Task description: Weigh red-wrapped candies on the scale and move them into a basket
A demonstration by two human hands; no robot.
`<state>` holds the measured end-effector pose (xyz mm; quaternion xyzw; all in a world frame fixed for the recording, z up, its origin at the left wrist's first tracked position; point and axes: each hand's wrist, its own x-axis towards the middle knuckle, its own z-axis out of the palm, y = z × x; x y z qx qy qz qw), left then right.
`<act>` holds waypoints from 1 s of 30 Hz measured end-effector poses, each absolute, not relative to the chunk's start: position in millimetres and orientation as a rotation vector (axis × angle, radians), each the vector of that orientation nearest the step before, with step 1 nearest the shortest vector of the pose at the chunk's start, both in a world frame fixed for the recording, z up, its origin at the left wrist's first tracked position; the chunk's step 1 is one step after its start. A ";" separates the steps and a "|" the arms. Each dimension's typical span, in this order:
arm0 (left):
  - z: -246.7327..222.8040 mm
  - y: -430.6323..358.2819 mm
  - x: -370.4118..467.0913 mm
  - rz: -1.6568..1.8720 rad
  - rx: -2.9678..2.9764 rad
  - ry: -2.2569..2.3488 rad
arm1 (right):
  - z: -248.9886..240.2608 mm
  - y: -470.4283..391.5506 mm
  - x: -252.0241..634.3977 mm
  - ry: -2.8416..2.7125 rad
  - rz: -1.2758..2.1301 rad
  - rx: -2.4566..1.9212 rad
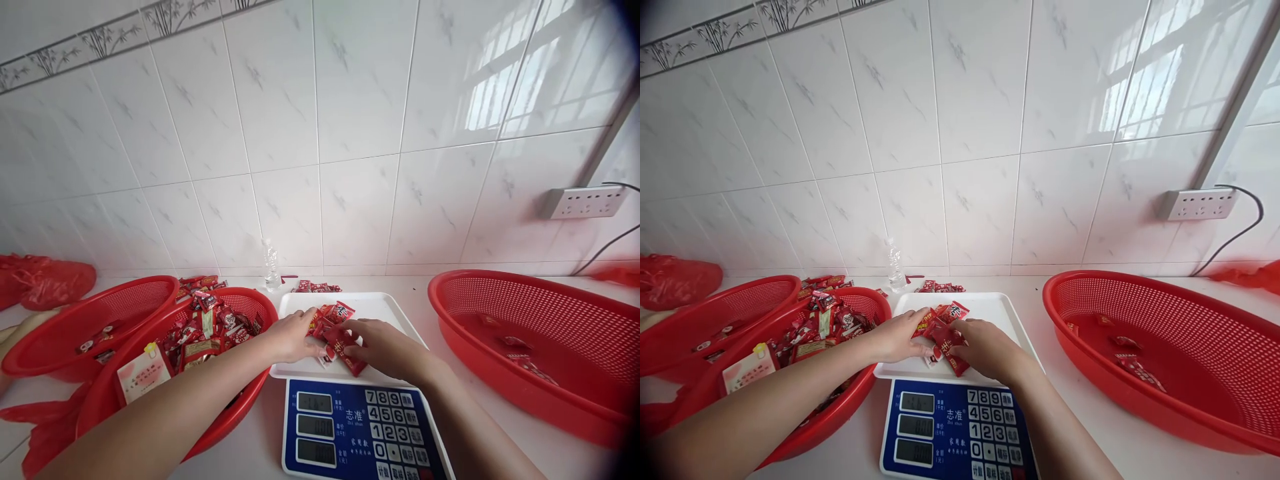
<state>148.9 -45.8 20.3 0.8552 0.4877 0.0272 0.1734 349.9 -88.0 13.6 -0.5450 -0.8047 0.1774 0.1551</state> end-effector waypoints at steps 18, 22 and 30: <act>2.6 -30.1 193.9 0.024 2.653 1.089 | 11.1 -78.8 372.0 -2.084 0.303 -1.701; 0.3 -28.1 202.7 0.153 2.699 1.241 | 9.6 -77.9 372.7 -2.090 0.322 -1.718; -3.4 -0.3 195.3 0.669 2.393 1.317 | 23.5 -88.3 369.3 -2.096 0.315 -1.732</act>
